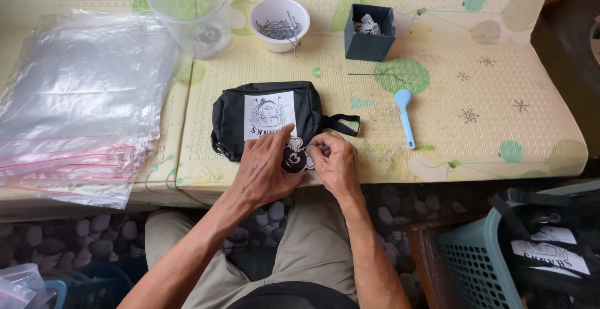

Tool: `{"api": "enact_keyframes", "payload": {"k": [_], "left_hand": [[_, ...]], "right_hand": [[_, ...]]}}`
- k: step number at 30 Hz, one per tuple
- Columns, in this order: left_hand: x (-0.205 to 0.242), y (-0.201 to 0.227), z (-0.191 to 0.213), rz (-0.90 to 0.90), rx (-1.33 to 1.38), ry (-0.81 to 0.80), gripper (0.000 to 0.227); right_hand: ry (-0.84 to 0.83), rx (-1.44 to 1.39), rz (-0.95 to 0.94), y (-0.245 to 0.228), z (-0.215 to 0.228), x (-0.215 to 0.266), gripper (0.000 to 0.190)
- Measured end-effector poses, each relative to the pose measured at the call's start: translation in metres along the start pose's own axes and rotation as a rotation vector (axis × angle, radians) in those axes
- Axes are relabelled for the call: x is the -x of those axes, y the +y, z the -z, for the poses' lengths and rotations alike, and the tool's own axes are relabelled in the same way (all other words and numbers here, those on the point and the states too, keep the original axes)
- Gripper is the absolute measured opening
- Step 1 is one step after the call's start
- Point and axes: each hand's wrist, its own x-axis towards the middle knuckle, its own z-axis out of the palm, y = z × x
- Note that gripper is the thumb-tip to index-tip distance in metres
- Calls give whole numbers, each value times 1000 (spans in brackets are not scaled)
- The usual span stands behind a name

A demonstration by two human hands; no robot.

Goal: The person organizes a black bag by attaching a strap and a character pin to it before placing it inside a plastic bag.

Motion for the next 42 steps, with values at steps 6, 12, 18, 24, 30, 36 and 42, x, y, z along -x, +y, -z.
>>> {"api": "enact_keyframes", "payload": {"k": [6, 12, 18, 24, 30, 36, 42], "left_hand": [[-21, -2, 18, 15, -14, -208, 78], [-43, 9, 55, -41, 129, -284, 74], [-47, -24, 47, -14, 318, -196, 80], [-49, -12, 51, 2, 353, -196, 72], [-35, -2, 38, 1, 197, -52, 37], [-29, -27, -16, 20, 240, -29, 20], [-29, -29, -22, -19, 269, 65, 12]], "right_hand": [[4, -148, -36, -1, -1, -2, 5], [45, -242, -47, -13, 3, 0, 4], [69, -209, -23, 4, -6, -3, 4], [163, -20, 106, 0, -14, 7, 3], [227, 51, 197, 0, -21, 8, 6], [188, 27, 182, 4, -22, 3, 7], [-6, -342, -49, 14, -6, -10, 11]]}}
